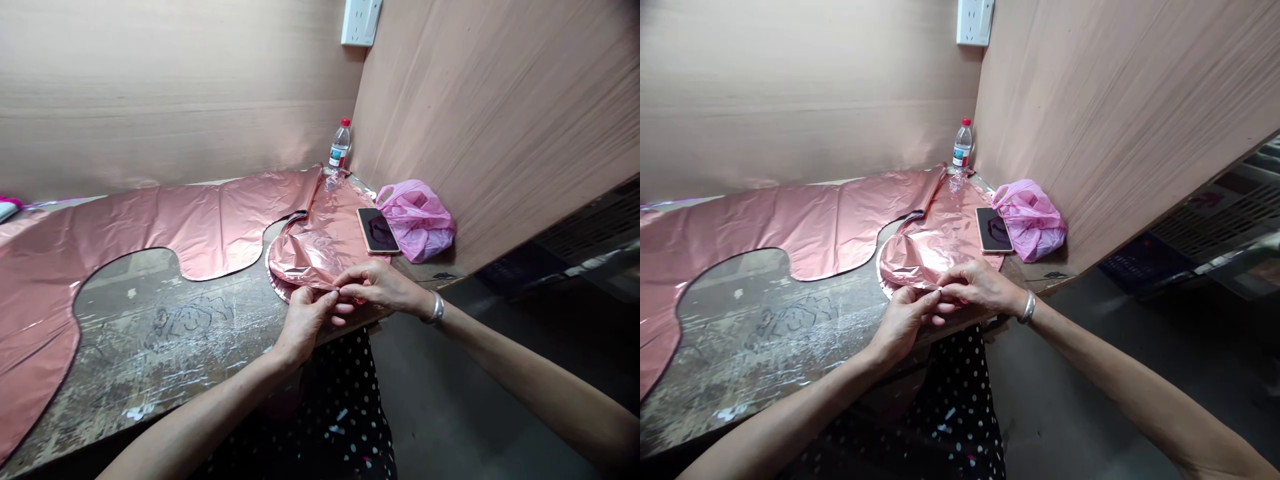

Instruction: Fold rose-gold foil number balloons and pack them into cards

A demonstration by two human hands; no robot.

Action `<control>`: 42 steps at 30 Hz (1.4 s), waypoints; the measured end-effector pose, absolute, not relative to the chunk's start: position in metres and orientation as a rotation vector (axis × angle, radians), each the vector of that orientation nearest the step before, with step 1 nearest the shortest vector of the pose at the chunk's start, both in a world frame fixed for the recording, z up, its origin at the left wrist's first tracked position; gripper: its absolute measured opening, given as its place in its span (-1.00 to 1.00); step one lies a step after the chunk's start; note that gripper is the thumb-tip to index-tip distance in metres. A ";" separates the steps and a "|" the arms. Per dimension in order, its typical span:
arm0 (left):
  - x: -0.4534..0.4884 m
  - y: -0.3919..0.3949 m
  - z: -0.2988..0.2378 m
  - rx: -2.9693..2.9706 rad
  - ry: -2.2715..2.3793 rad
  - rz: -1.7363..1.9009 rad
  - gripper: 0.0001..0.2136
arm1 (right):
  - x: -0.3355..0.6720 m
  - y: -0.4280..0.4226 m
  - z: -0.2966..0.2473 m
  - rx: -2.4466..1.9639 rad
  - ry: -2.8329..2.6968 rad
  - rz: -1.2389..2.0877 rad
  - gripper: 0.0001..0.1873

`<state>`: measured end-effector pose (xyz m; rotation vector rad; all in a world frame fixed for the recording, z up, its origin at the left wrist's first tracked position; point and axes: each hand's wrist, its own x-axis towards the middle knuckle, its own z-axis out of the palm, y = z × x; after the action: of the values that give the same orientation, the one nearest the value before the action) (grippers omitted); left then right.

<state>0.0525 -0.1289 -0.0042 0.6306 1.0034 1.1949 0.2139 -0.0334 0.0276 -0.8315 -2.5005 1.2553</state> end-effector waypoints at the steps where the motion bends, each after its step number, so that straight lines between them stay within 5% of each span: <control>1: 0.052 -0.129 -0.004 0.630 1.006 1.187 -0.65 | 0.214 -0.033 0.027 -0.828 -2.501 1.258 -0.71; 20: 0.033 -0.138 -0.007 0.624 1.100 1.234 -0.64 | 0.196 -0.049 0.017 -0.764 -2.676 0.876 -0.76; 28: 0.024 -0.130 -0.010 0.728 1.154 1.266 -0.67 | 0.192 -0.049 0.012 -0.833 -2.391 1.354 -0.81; 42: 0.023 -0.126 -0.012 0.726 1.171 1.274 -0.63 | 0.181 -0.048 0.004 -0.957 -2.269 1.418 -0.77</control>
<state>0.0234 -0.1259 -0.0119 0.7258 1.1715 1.2739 0.1808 -0.0482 0.0036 -0.9567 -2.2690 1.4176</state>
